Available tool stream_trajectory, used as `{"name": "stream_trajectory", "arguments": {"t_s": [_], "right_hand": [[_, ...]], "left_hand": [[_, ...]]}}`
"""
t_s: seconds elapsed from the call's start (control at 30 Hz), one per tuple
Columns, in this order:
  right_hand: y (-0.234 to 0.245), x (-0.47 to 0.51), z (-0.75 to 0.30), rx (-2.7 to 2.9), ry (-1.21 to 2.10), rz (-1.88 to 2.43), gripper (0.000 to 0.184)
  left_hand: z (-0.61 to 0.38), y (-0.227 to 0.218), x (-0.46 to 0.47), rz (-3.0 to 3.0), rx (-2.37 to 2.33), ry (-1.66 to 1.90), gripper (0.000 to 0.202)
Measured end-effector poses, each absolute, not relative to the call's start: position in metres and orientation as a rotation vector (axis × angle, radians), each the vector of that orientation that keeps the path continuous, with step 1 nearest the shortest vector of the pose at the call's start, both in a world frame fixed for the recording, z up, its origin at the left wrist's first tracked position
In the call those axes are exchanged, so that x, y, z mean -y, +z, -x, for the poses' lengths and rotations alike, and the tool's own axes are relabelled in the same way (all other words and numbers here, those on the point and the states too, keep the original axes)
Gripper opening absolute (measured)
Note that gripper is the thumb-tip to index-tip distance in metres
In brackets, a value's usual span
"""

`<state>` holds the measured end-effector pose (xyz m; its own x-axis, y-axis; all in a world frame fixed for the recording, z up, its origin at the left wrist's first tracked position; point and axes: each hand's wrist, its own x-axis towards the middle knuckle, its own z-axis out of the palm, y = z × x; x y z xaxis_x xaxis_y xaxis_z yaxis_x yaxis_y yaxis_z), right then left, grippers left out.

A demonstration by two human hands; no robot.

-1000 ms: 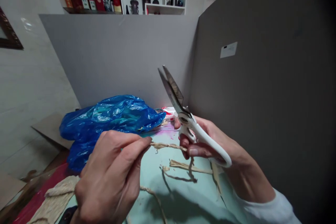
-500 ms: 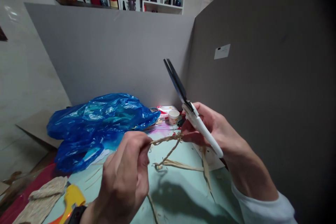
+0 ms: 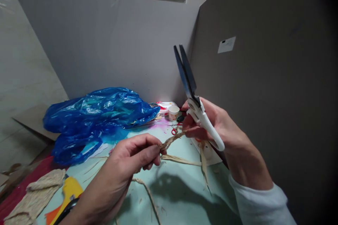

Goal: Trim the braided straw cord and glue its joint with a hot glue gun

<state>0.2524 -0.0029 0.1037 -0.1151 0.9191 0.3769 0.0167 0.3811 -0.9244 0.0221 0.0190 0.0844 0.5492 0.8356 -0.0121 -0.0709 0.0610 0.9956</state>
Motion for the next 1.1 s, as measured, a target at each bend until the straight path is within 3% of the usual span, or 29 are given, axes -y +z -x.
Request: {"name": "stream_trajectory", "arguments": {"t_s": [0.4, 1.1], "right_hand": [[0.093, -0.005, -0.250, 1.441, 1.030, 0.802, 0.045], [0.092, -0.008, -0.251, 1.451, 1.076, 0.708, 0.041]], "left_hand": [[-0.021, 0.088, 0.003, -1.466, -0.891, 1.100, 0.007], [-0.027, 0.081, 0.000, -1.272, -0.882, 1.174, 0.004]]}}
